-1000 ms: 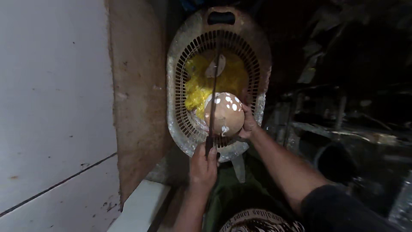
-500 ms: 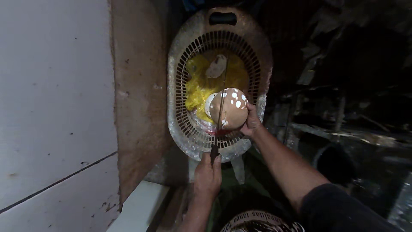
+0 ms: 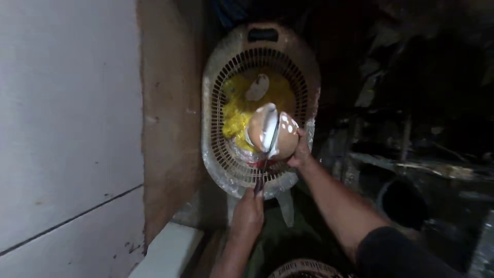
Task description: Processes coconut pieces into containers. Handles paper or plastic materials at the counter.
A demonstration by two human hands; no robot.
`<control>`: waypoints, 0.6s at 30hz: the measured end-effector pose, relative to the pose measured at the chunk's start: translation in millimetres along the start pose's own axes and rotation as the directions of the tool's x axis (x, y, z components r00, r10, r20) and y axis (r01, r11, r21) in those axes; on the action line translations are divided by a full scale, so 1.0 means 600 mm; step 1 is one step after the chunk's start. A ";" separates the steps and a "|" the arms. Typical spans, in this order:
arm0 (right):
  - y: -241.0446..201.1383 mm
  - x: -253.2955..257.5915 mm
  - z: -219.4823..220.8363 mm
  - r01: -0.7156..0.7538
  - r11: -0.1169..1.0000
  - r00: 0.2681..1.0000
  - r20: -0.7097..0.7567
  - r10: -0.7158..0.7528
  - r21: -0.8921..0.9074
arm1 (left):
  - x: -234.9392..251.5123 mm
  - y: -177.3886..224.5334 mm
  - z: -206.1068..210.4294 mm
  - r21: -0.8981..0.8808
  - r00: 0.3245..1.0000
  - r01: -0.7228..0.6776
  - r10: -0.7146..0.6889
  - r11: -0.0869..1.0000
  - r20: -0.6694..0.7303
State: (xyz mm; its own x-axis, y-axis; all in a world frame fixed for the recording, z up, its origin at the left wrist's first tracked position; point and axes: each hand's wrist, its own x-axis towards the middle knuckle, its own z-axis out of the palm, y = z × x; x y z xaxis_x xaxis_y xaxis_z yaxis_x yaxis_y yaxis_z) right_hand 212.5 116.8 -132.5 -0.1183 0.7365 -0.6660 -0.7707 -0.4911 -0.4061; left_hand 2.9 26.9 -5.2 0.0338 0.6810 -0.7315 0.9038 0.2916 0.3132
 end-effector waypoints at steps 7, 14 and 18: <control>-0.008 0.067 -0.003 -0.069 0.988 0.995 0.074 0.059 0.140 | 0.036 -0.027 0.003 -0.070 0.944 -0.036 0.011 0.997 -0.329; -0.030 0.036 -0.014 -0.095 0.958 0.982 0.181 0.046 0.271 | 0.052 -0.063 0.015 -0.455 0.946 0.016 -0.161 0.890 -0.282; -0.012 0.019 0.030 0.318 0.929 0.930 0.130 -0.345 0.191 | 0.053 -0.031 0.022 -0.663 0.946 -0.023 -0.198 0.748 -0.256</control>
State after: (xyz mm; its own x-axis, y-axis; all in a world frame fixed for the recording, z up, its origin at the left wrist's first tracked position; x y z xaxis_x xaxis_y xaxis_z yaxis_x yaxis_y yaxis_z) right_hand 205.6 137.0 -126.0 0.0743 0.9145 -0.3978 -0.8727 -0.1333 -0.4697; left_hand -7.0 34.1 -42.2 -0.2563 0.7587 -0.5990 0.3925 0.6480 0.6528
